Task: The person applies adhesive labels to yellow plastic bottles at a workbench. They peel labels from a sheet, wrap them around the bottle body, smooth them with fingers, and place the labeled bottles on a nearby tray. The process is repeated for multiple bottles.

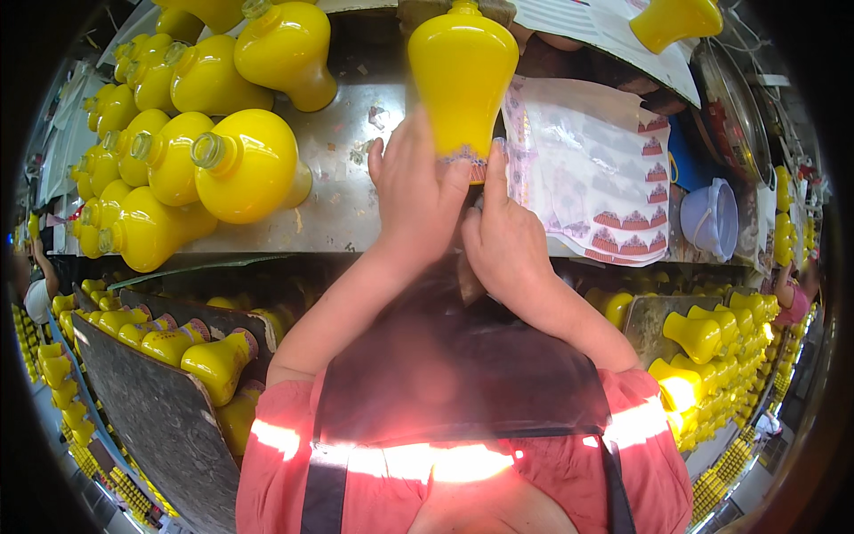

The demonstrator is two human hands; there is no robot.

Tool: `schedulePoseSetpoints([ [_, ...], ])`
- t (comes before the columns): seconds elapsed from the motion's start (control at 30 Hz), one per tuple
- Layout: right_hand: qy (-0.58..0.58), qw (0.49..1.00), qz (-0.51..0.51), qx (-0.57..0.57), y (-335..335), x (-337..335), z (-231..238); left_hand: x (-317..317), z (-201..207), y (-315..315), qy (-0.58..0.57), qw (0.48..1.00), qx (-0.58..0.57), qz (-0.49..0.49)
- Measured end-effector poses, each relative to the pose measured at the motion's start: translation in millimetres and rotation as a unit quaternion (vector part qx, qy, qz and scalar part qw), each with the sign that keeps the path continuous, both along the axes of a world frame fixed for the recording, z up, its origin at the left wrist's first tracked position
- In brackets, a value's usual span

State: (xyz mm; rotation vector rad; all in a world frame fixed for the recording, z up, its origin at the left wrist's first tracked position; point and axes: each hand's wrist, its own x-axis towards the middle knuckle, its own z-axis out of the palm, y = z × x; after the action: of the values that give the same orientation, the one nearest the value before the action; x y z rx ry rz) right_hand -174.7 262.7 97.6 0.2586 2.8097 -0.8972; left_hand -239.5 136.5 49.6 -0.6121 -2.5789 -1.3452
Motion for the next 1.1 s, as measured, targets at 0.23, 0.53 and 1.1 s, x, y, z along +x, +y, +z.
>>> schedulePoseSetpoints([
  [0.23, 0.054, 0.965, -0.090, -0.242, 31.4, -9.0, 1.0, -9.0, -4.9, -7.9, -0.072, 0.989, 0.130, -0.015],
  [0.53, 0.089, 0.935, -0.076, -0.334, 32.3, -33.5, -18.5, -11.1, -14.0, -2.6, -0.110, 0.971, 0.212, -0.009],
  [1.1, 0.088, 0.934, -0.093, -0.333, 28.7, -34.1, -15.8, -11.5, -16.4, -0.5, -0.103, 0.970, 0.222, -0.008],
])
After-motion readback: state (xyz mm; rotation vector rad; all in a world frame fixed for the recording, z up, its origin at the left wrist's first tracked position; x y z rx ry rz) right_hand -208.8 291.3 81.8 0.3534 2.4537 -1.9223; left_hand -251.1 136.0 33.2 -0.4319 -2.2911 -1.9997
